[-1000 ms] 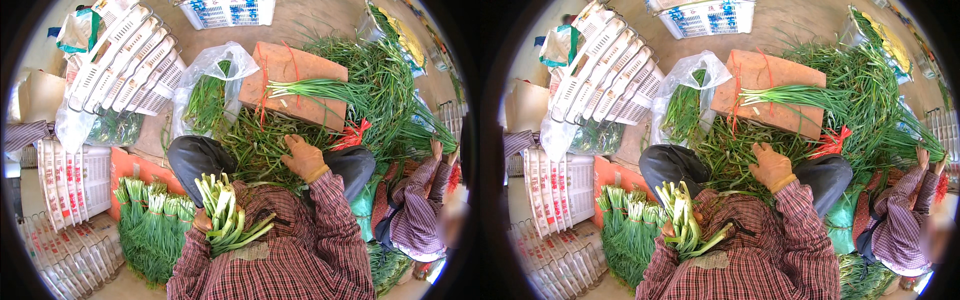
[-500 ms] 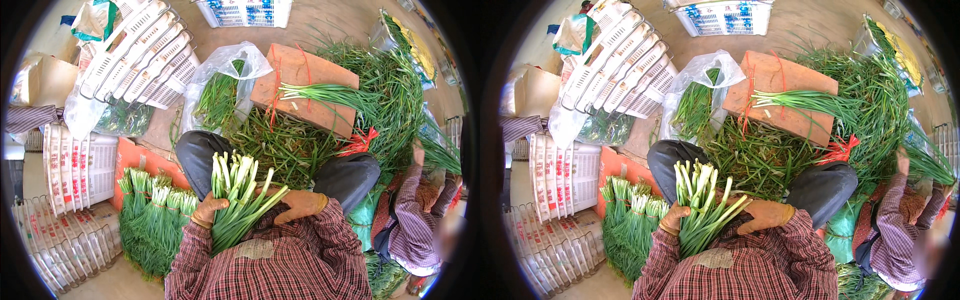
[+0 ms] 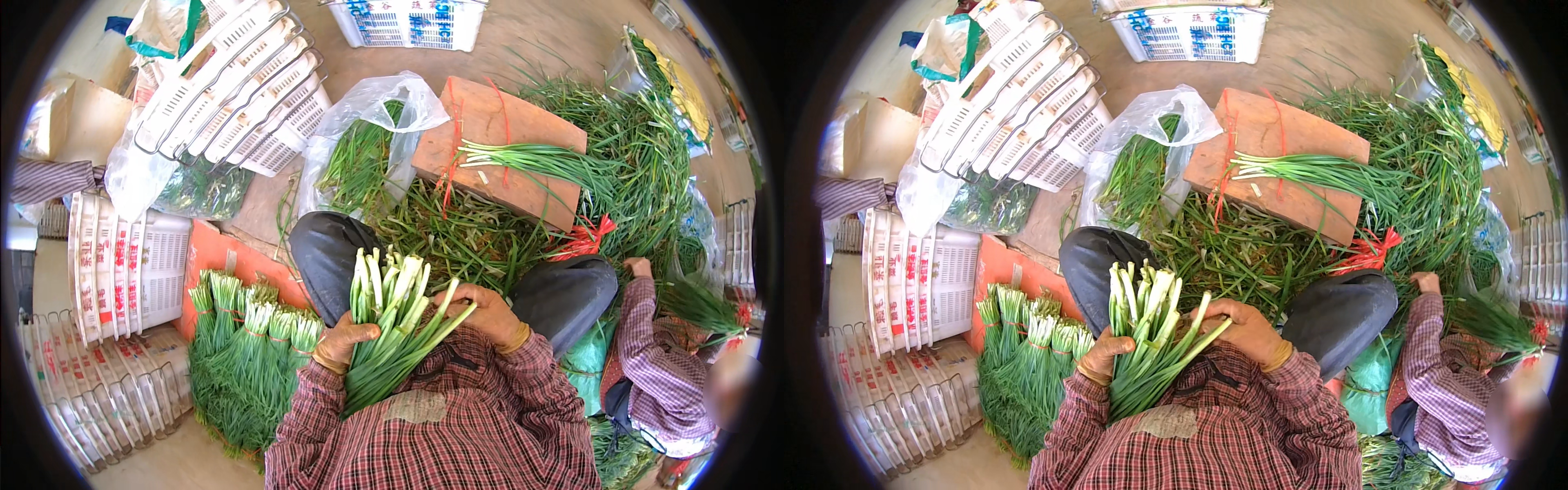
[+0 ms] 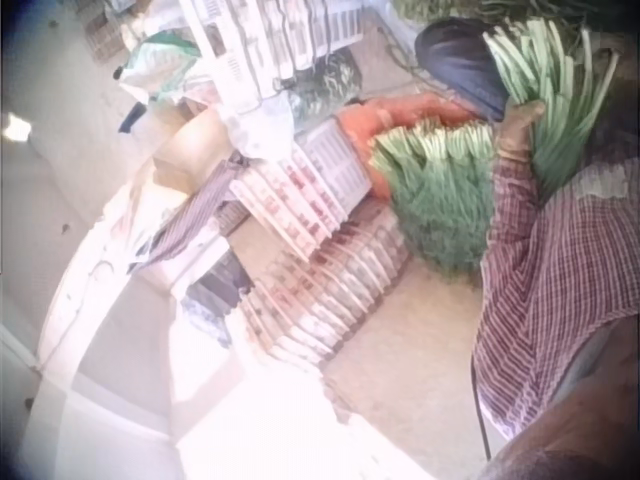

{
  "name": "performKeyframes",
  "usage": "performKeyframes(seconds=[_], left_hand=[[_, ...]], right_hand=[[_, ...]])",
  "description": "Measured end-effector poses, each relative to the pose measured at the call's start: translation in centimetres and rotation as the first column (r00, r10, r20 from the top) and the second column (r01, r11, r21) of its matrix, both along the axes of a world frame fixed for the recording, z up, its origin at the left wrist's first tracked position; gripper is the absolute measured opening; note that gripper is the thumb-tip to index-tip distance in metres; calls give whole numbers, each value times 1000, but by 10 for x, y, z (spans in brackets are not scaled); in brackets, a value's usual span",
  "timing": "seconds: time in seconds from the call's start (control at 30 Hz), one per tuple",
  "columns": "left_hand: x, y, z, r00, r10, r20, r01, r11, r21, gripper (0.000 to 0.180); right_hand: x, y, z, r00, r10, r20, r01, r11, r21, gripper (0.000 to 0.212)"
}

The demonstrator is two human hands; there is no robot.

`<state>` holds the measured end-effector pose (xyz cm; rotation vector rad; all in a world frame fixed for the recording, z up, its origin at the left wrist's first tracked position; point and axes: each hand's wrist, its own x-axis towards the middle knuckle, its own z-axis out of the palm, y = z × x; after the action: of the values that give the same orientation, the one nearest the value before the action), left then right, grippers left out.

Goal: The person picks up green onions from a pile on the floor, gathers them into a bunch while aligning the root ends, and secures the bunch with a red tie.

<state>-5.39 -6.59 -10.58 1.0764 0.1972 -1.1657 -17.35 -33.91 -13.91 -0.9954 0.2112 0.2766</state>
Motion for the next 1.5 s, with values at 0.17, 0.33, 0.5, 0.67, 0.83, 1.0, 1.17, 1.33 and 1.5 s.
performKeyframes(seconds=[0.17, 0.33, 0.5, 0.67, 0.83, 1.0, 1.17, 1.33, 1.5], left_hand=[[2, -2, 3, 999, -46, 13, 45, 999, 27, 86], [3, -9, 5, 988, -93, 124, 82, 992, 95, 59], [3, -20, 30, 951, -248, 182, 201, 949, 243, 58], [3, -16, 20, 948, -280, 150, 251, 950, 187, 53], [9, -21, 28, 940, -329, 86, 312, 935, 171, 48], [21, -22, 28, 918, -370, 140, 349, 925, 152, 44], [25, -25, 35, 933, -343, 109, 334, 938, 94, 44], [24, -27, 25, 924, -357, 136, 352, 934, 59, 53], [27, -37, 40, 869, -340, 360, 310, 940, 140, 66]], right_hand=[[-6, 4, 16, 992, 126, 31, -129, 948, 289, 94], [4, 20, 19, 1000, -26, -15, 28, 986, 163, 97], [36, 34, 16, 957, -262, -121, 271, 960, 67, 91], [56, 57, 30, 936, -351, -7, 348, 924, 157, 89], [70, 49, 30, 975, -210, 68, 208, 977, 39, 98], [97, 58, 56, 982, -186, -12, 186, 978, 98, 68], [108, 48, 49, 988, -146, 49, 152, 978, -147, 47], [107, 42, 45, 973, -195, 121, 219, 945, -242, 46], [99, 37, 48, 968, -227, 106, 244, 949, -201, 35]])
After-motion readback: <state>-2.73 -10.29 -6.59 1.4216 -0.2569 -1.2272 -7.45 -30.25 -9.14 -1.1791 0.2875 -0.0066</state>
